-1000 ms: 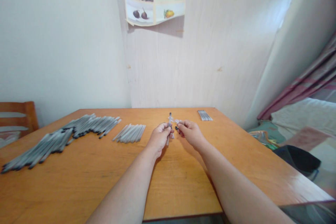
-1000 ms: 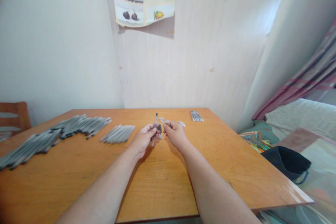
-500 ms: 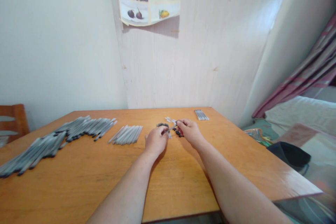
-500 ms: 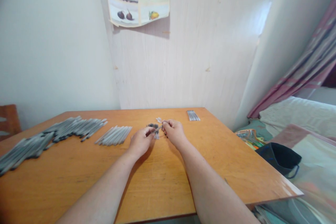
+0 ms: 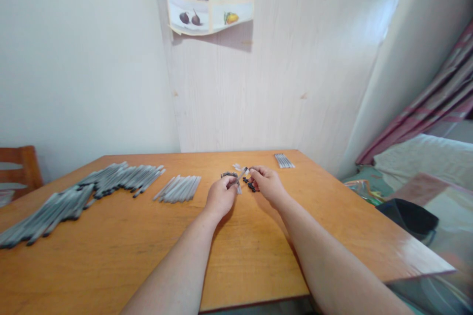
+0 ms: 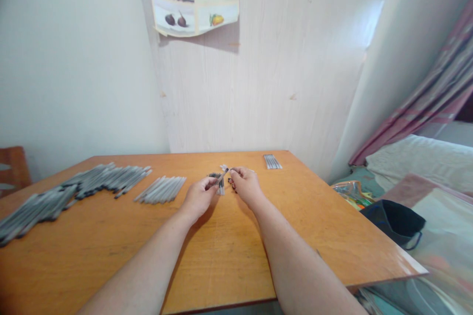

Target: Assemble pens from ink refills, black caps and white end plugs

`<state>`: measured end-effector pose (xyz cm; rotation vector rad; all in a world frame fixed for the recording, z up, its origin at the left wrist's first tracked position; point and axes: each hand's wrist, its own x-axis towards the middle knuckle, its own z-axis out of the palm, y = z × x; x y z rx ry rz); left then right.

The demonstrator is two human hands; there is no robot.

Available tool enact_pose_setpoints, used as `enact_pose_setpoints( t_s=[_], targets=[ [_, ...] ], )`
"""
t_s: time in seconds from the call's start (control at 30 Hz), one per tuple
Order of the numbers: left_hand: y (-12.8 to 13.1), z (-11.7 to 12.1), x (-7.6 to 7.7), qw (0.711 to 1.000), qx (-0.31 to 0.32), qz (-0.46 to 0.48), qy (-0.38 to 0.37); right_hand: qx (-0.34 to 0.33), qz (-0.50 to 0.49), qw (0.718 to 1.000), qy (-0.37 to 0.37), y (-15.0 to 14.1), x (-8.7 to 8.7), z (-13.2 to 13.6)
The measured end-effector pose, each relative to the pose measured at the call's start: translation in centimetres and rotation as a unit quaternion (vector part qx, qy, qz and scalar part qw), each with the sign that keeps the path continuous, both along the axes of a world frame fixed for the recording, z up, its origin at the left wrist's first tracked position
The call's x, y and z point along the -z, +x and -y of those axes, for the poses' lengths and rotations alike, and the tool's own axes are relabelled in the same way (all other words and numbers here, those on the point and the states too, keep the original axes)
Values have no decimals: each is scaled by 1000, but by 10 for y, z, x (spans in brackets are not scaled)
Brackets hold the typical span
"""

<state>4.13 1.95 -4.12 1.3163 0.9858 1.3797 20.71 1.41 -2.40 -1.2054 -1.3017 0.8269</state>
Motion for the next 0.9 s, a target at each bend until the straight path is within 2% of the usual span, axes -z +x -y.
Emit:
enact_pose_setpoints(
  t_s=[0.17,0.37,0.47,0.67,0.8,0.9],
  targets=[
    [3,4,-7,998,28,37,-36,-33,61,997,14,-3,4,1],
    [-3,1,-10,988,11,133,-81,-133,105,984,-48,-14,-1,14],
    [-4,-1,-11,976,16,191,-101,-153,102,981,-69,-17,0,17],
    [-4,3,-17,964,34,237,-116,-148,37,983,-104,-19,8,11],
    [-3,1,-17,964,44,236,-115,-121,25,988,-93,-19,9,8],
    [-3,-1,-15,974,26,201,-102,-93,47,992,-67,-16,8,5]
  ],
)
